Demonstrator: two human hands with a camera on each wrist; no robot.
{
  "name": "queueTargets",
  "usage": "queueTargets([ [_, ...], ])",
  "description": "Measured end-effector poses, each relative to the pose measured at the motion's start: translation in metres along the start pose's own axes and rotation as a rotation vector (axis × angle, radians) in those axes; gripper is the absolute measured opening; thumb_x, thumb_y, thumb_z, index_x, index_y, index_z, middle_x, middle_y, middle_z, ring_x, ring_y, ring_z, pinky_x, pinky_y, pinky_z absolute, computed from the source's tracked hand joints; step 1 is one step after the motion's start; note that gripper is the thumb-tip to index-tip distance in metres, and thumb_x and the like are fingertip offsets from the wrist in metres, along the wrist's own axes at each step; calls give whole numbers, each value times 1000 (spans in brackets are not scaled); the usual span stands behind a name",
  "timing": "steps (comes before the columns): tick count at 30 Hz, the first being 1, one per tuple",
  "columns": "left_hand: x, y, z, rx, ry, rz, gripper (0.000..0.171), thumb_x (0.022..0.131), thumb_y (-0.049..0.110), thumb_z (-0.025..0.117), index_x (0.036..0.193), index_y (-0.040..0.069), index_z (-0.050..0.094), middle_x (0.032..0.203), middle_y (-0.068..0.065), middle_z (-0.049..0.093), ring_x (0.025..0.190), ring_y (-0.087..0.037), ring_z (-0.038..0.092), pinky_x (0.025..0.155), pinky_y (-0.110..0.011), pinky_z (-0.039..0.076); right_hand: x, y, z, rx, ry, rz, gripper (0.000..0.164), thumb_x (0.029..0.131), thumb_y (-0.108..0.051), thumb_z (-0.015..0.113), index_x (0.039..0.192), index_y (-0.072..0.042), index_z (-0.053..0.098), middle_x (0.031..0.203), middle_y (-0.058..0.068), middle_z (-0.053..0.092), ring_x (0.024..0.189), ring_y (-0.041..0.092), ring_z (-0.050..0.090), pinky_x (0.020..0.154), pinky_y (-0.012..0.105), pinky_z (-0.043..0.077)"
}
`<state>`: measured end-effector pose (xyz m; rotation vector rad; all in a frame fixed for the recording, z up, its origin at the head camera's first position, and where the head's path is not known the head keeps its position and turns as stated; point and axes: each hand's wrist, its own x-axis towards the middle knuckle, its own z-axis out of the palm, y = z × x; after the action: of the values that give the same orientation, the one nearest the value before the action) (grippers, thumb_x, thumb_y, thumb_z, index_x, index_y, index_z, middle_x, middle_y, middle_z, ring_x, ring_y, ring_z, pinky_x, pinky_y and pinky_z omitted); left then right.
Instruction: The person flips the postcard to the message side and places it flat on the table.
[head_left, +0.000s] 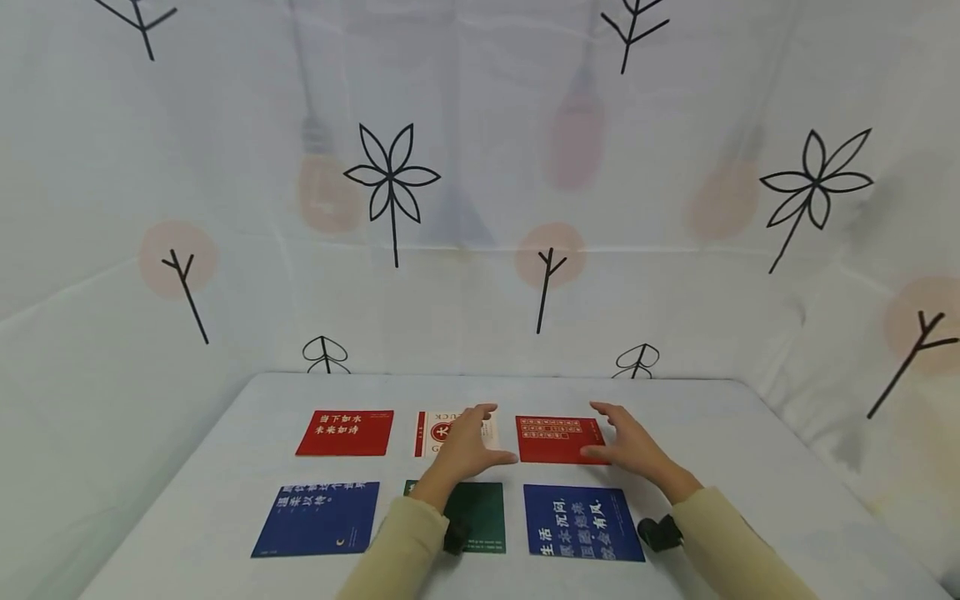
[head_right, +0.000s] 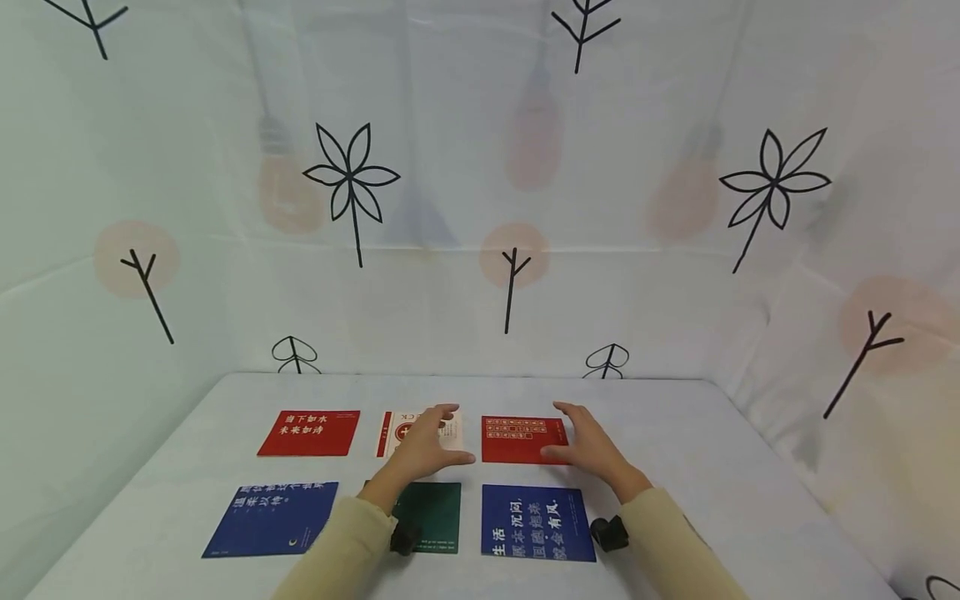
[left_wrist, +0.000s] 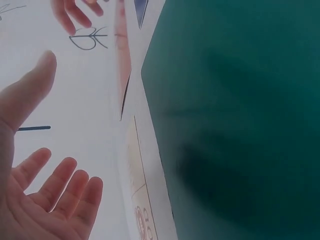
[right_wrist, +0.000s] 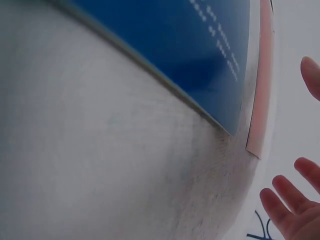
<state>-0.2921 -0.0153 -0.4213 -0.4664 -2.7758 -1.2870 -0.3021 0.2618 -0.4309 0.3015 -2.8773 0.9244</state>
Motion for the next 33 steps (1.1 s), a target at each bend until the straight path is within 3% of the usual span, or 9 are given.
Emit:
queueTargets([
  [15, 12, 5, 19, -98, -21, -107, 73, 67, 29, 83, 127, 5, 50, 112, -12, 56, 101, -28, 53, 80, -44, 51, 11, 13, -5, 42, -49, 87, 74, 72, -20, 80, 131, 4, 42, 121, 26, 47, 108, 43, 48, 84, 53, 46],
  [26, 22, 5, 28, -90, -23, -171, 72, 67, 26, 84, 127, 5, 50, 110, -11, 57, 95, -26, 55, 79, -42, 51, 20, 16, 6, 1, -95, 74, 69, 71, -15, 80, 125, 9, 45, 113, 23, 51, 106, 39, 48, 88, 54, 43],
  [33, 33, 2, 30, -85, -63, -202, 72, 67, 25, 84, 127, 8, 49, 107, -9, 58, 91, -23, 55, 76, -39, 52, 26, 22, 3, -7, -152, 180, 71, 70, -17, 81, 127, 7, 44, 116, 23, 46, 107, 38, 43, 91, 55, 40],
])
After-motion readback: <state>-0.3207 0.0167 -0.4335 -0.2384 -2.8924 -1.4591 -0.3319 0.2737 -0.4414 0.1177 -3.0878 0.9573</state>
